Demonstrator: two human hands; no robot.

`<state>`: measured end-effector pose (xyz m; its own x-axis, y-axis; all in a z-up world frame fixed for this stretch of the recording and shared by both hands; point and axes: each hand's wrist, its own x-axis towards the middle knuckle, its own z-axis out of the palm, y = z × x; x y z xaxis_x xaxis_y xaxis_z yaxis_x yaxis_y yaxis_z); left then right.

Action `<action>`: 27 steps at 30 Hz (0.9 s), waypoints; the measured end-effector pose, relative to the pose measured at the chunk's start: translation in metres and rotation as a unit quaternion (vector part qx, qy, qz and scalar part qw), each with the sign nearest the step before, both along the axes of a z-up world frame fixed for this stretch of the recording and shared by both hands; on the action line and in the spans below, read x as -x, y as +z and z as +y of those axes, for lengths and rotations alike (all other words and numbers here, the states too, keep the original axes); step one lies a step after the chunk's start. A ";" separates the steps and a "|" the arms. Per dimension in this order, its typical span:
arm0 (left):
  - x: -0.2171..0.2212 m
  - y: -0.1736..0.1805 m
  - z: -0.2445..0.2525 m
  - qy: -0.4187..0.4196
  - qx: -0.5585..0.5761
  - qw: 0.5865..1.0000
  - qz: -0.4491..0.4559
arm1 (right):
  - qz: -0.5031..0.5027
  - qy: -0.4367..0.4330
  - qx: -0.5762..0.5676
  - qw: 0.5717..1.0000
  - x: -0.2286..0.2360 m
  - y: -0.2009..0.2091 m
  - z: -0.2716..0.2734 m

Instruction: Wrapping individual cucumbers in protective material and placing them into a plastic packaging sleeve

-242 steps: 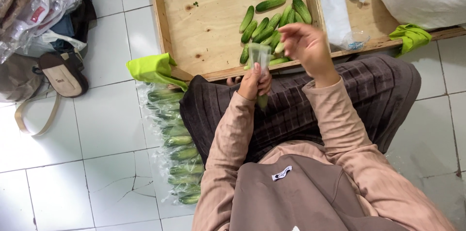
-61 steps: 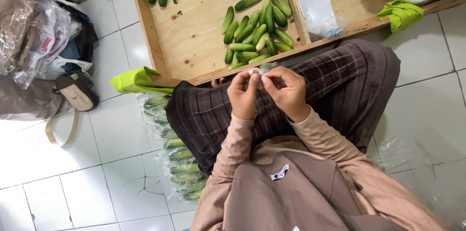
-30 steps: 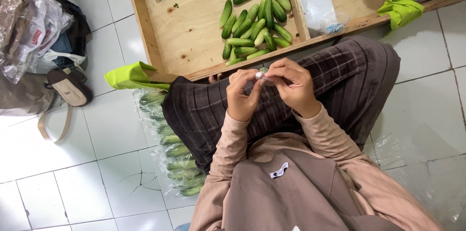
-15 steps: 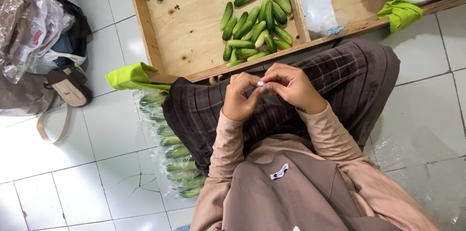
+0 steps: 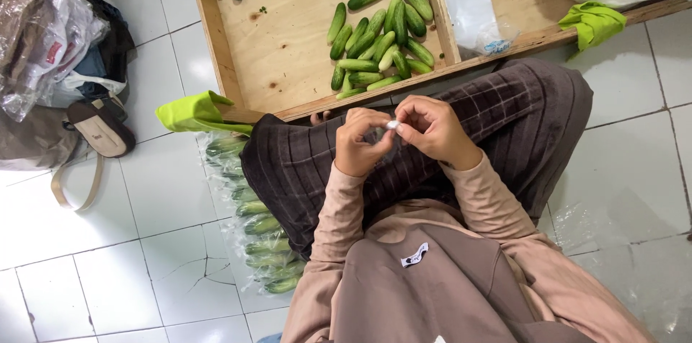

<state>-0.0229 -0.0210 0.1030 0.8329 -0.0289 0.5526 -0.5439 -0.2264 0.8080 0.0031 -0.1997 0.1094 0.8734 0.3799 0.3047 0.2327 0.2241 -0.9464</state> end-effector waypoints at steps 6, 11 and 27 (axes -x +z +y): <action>0.000 0.006 -0.006 0.038 0.081 0.995 -0.041 | -0.063 -0.055 0.021 0.996 0.007 0.011 0.010; 0.002 -0.024 -0.006 0.066 0.135 0.987 -0.064 | -0.114 -0.078 0.047 0.989 0.015 0.030 0.018; 0.011 -0.025 -0.005 0.001 0.207 0.978 0.021 | -0.095 -0.066 -0.057 0.992 0.009 0.027 0.018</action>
